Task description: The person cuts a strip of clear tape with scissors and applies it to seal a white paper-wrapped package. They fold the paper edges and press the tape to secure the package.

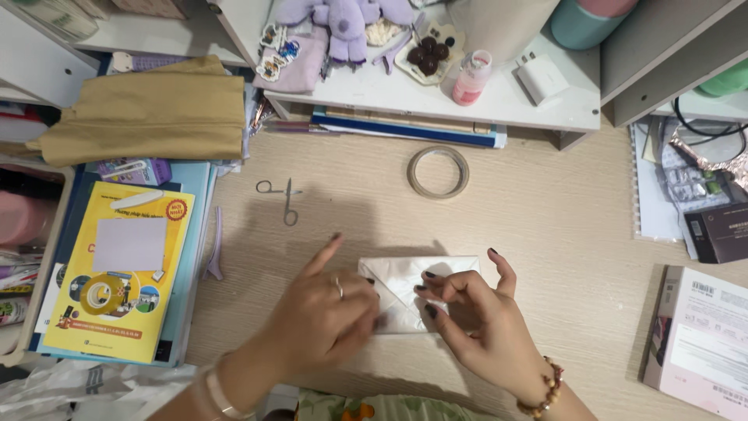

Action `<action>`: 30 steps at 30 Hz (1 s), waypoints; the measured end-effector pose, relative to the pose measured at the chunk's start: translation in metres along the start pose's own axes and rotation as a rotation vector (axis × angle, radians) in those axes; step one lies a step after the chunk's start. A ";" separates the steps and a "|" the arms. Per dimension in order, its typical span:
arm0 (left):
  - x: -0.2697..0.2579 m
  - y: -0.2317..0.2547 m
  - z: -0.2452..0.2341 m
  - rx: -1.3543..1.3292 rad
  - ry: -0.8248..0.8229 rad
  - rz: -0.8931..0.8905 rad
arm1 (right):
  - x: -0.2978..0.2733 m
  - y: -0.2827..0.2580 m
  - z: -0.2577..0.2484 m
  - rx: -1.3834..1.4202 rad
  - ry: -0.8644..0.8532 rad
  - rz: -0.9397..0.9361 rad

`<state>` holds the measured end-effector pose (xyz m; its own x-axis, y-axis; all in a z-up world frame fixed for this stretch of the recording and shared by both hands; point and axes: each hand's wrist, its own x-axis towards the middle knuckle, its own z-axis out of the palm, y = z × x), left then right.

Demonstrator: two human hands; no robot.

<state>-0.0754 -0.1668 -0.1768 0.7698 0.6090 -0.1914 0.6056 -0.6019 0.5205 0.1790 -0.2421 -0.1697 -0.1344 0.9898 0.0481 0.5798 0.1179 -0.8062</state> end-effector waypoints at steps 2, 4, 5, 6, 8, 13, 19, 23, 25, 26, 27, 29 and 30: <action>0.026 0.010 0.010 -0.054 0.142 -0.090 | 0.013 -0.010 0.003 -0.164 0.122 -0.104; 0.053 0.022 0.024 -0.021 0.523 0.048 | 0.022 -0.016 0.010 -0.363 0.172 -0.109; 0.060 0.024 0.028 0.035 0.515 0.027 | 0.026 -0.016 0.013 -0.480 0.163 -0.065; 0.061 0.026 0.032 0.092 0.501 0.005 | 0.027 -0.015 0.017 -0.593 0.151 -0.017; 0.061 0.022 0.036 0.094 0.410 -0.101 | 0.024 -0.008 0.021 -0.582 0.115 0.074; 0.031 -0.015 0.030 -0.134 0.119 -0.401 | 0.015 0.025 0.022 -0.281 0.050 0.171; 0.000 -0.033 0.026 -0.496 0.004 -0.209 | -0.006 0.072 -0.010 0.768 0.111 0.298; 0.018 -0.030 0.026 -0.367 -0.127 -0.171 | -0.015 0.096 0.009 0.528 -0.146 0.008; 0.030 -0.022 0.028 -0.445 -0.092 -0.193 | -0.021 0.105 0.015 0.487 -0.157 0.106; 0.035 -0.020 0.027 -0.614 -0.051 -0.197 | -0.020 0.110 0.014 0.473 -0.147 0.268; 0.039 -0.017 0.024 -0.785 -0.011 -0.199 | -0.018 0.114 0.010 0.459 -0.137 0.431; 0.044 -0.016 0.016 -0.997 0.026 -0.251 | -0.014 0.118 0.006 0.528 -0.156 0.559; 0.046 -0.014 0.015 -1.054 0.023 -0.299 | -0.017 0.120 0.000 0.560 -0.169 0.630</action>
<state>-0.0447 -0.1382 -0.2056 0.6096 0.6732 -0.4185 0.2820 0.3092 0.9082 0.2510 -0.2447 -0.2675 -0.0639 0.8266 -0.5591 0.1104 -0.5510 -0.8272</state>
